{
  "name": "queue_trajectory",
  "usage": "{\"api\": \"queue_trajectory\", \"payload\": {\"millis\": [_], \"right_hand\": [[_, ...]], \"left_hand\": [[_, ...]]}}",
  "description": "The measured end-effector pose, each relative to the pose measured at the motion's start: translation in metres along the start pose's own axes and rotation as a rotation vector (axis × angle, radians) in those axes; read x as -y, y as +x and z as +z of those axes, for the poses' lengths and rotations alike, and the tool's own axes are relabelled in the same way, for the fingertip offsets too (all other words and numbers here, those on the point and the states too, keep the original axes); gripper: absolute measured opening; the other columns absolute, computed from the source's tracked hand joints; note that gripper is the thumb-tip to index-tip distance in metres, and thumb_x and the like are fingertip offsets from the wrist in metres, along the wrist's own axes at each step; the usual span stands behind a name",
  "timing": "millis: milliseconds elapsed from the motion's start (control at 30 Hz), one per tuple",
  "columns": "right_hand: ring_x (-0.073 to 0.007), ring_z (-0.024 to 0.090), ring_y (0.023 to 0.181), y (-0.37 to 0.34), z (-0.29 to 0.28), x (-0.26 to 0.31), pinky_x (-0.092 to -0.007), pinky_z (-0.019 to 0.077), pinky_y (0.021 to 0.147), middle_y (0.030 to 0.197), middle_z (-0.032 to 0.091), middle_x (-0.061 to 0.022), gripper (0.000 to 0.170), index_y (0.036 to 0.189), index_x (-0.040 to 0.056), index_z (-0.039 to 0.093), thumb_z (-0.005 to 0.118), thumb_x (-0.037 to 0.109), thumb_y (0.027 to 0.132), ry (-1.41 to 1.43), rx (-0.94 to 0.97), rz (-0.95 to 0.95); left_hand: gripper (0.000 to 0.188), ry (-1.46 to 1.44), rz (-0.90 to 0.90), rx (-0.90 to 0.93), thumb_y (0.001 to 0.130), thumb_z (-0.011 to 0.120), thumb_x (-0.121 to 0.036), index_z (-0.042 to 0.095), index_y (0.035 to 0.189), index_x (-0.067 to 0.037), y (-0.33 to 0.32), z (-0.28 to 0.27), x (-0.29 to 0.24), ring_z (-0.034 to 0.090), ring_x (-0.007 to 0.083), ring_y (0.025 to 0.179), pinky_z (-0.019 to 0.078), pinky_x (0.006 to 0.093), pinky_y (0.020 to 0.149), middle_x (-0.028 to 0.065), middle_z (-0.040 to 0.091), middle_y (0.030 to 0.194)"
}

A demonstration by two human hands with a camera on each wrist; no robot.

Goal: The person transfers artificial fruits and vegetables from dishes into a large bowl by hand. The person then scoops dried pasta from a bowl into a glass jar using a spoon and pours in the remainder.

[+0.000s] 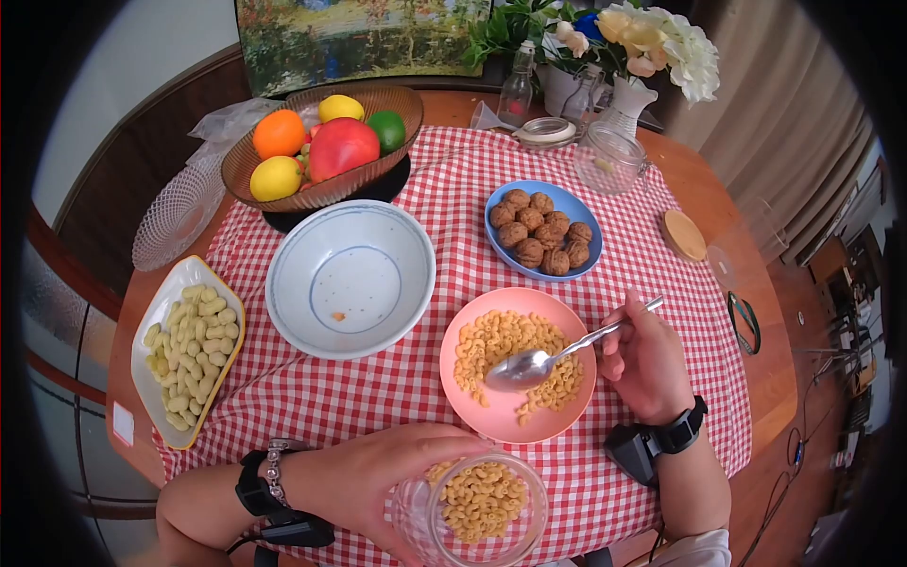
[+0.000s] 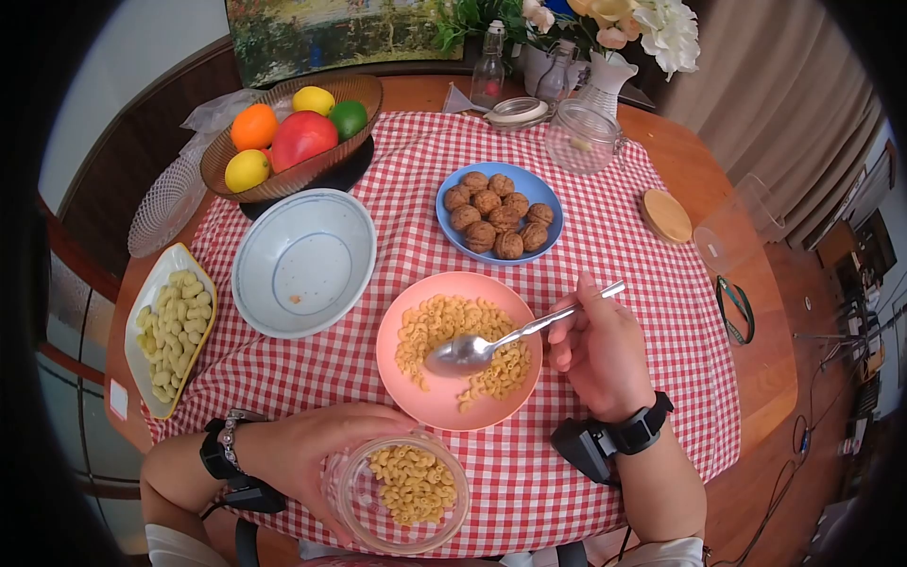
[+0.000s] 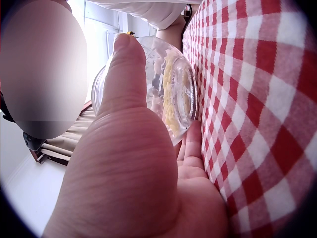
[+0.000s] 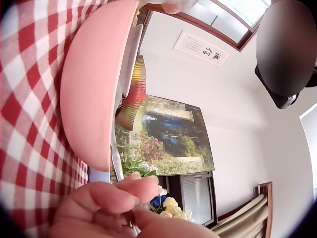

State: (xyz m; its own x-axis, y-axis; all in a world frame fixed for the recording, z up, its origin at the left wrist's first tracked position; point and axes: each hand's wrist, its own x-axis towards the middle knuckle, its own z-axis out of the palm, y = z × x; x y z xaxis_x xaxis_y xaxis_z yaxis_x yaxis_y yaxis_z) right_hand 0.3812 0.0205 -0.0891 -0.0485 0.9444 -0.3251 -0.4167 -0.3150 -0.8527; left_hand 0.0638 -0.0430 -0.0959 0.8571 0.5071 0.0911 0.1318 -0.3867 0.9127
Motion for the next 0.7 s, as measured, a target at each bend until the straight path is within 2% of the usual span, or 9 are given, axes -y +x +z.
{"api": "queue_trajectory", "payload": {"millis": [133,433,567,633,700], "right_hand": [[-0.0153,0.05,0.049,0.0031,-0.0044,-0.0007,-0.0281,0.0426,0.05,0.064,0.061,-0.0068,0.037,0.092,0.0031,0.056,0.04,0.033,0.106,0.037,-0.057,-0.033],[-0.0151,0.048,0.05,0.0026,-0.0015,0.0015,-0.0265,0.0397,0.051,0.063,0.058,-0.0064,0.035,0.089,0.0053,0.053,0.04,0.033,0.106,0.193,-0.218,-0.085],[-0.0154,0.046,0.047,0.0031,-0.0091,0.0013,-0.0259,0.0383,0.048,0.06,0.056,-0.0065,0.037,0.087,0.0052,0.054,0.041,0.034,0.106,0.193,-0.118,-0.105],[-0.0158,0.044,0.042,0.0013,-0.0081,0.0031,-0.0257,0.036,0.044,0.056,0.054,-0.0069,0.038,0.085,0.0045,0.055,0.043,0.034,0.105,0.129,-0.005,-0.014],[-0.0159,0.043,0.04,-0.0027,-0.0021,0.0051,-0.0258,0.0351,0.042,0.055,0.054,-0.0072,0.039,0.084,0.004,0.056,0.043,0.034,0.105,0.079,-0.012,0.011]], "left_hand": [[0.117,-0.021,-0.013,-0.005,0.055,0.096,-0.04,0.034,0.145,0.001,0.0001,0.0007,-0.0006,0.05,0.0302,0.129,0.0415,0.0435,0.108,0.0181,0.049,0.141],[0.117,-0.015,0.016,-0.015,0.055,0.096,-0.039,0.033,0.145,0.001,-0.0002,0.0011,0.0005,0.051,0.0308,0.128,0.0417,0.0442,0.107,0.0181,0.049,0.141],[0.117,0.018,0.017,-0.019,0.056,0.096,-0.04,0.032,0.146,0.001,-0.001,0.0005,-0.0006,0.051,0.0312,0.128,0.0423,0.0443,0.107,0.0182,0.049,0.141],[0.117,0.018,0.019,-0.015,0.056,0.096,-0.04,0.032,0.145,0.001,-0.0008,0.0002,-0.0008,0.051,0.0313,0.128,0.0425,0.0444,0.106,0.0183,0.049,0.141],[0.117,0.019,0.02,-0.012,0.056,0.096,-0.04,0.032,0.145,0.001,-0.0004,0.0001,-0.0007,0.051,0.0313,0.128,0.0428,0.0444,0.106,0.0184,0.049,0.14]]}}
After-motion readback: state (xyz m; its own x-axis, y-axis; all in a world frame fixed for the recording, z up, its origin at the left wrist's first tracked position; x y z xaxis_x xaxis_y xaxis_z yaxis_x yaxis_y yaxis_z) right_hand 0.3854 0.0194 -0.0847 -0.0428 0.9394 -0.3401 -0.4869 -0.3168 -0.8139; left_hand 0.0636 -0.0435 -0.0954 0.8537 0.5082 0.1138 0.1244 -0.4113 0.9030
